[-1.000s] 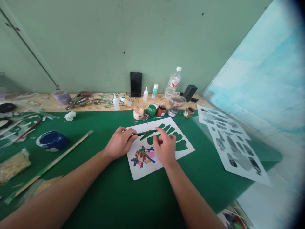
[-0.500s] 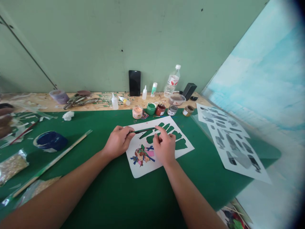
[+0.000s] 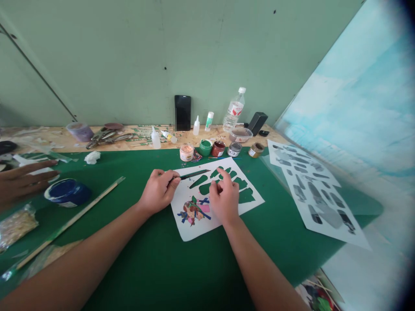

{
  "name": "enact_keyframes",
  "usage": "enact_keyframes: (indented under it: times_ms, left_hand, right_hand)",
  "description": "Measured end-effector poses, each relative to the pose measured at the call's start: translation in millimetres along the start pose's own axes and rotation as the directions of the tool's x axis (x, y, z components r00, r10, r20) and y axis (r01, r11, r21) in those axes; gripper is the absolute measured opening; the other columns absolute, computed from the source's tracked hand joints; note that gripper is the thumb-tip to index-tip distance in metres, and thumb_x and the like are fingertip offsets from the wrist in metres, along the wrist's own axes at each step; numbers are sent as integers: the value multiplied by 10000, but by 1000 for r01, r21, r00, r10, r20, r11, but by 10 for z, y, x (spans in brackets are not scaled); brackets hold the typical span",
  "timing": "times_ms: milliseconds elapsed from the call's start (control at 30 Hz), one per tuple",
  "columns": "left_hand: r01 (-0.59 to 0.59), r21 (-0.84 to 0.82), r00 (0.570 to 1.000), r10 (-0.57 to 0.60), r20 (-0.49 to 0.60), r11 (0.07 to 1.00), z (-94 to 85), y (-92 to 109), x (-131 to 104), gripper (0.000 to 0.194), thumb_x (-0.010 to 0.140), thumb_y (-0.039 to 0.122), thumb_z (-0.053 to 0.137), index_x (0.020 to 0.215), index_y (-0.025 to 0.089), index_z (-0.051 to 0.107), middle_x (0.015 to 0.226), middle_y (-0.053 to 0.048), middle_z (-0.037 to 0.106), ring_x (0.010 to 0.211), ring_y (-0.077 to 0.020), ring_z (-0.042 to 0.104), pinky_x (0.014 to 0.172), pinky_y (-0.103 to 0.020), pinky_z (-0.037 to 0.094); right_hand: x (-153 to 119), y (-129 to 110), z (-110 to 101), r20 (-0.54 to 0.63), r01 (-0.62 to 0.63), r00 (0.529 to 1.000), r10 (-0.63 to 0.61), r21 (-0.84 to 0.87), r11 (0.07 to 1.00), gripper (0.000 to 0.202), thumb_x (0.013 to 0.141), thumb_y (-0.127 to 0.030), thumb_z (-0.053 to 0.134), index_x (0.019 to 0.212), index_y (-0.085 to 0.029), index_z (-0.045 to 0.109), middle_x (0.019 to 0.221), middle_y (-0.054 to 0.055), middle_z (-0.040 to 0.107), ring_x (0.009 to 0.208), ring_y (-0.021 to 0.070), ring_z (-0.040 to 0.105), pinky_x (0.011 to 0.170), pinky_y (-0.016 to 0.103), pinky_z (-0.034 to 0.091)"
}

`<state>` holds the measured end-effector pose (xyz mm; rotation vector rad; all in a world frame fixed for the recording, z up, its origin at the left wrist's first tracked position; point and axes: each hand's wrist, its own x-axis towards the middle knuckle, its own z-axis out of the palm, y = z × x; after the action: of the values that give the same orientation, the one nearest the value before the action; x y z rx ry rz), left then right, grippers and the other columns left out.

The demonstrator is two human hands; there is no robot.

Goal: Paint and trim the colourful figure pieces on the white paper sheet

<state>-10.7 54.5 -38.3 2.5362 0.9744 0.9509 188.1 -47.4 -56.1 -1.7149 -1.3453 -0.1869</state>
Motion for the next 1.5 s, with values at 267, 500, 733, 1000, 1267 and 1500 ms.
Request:
enact_keyframes:
  times_ms: [267, 500, 733, 1000, 1267, 1500]
  left_hand:
    - [-42, -22, 999, 42, 16, 999, -9, 15, -6, 299, 991, 373, 388, 912, 204, 622, 843, -53, 719, 798, -233, 558, 790, -393, 462]
    - [-46, -23, 999, 47, 21, 999, 7, 0, -15, 299, 995, 377, 394, 910, 203, 622, 839, -50, 714, 793, -232, 551, 772, -384, 456]
    - [-47, -16, 999, 47, 20, 999, 16, -9, -11, 310, 993, 386, 387, 912, 201, 623, 824, -53, 717, 766, -230, 550, 770, -390, 453]
    - [-56, -8, 998, 56, 25, 998, 12, -3, 0, 297, 987, 377, 382, 897, 213, 613, 789, -38, 708, 724, -219, 548, 809, -404, 449]
    - [-69, -17, 997, 70, 35, 997, 7, -3, -6, 302, 978, 387, 391, 903, 212, 625, 809, -43, 717, 743, -219, 559, 807, -392, 464]
    - [-37, 6, 999, 37, 26, 999, 20, 2, 2, 290, 977, 376, 401, 907, 217, 633, 833, -40, 728, 729, -213, 552, 809, -395, 456]
  right_hand:
    - [3, 0, -5, 31, 41, 999, -41, -3, 999, 317, 929, -203, 474, 1185, -136, 648, 539, -69, 526, 497, 130, 454, 829, 337, 394]
    - [7, -2, -12, 31, 49, 998, -49, 12, 999, 290, 923, -199, 485, 1143, -133, 662, 529, -73, 521, 496, 130, 457, 821, 335, 399]
    - [8, 6, -3, 34, 42, 999, -42, 4, 999, 296, 911, -203, 492, 1142, -138, 664, 535, -67, 516, 515, 137, 454, 813, 331, 406]
    - [9, 2, -14, 43, 29, 999, -30, 14, 999, 303, 909, -213, 489, 1142, -143, 670, 521, -66, 502, 517, 144, 450, 793, 327, 416]
    - [12, -8, -16, 45, 43, 998, -44, 3, 999, 387, 909, -210, 480, 1243, -120, 652, 524, -63, 500, 520, 148, 440, 776, 327, 412]
    - [9, -13, -17, 69, 25, 997, -25, -3, 1000, 381, 910, -213, 482, 1227, -132, 677, 540, -49, 537, 531, 147, 468, 802, 341, 418]
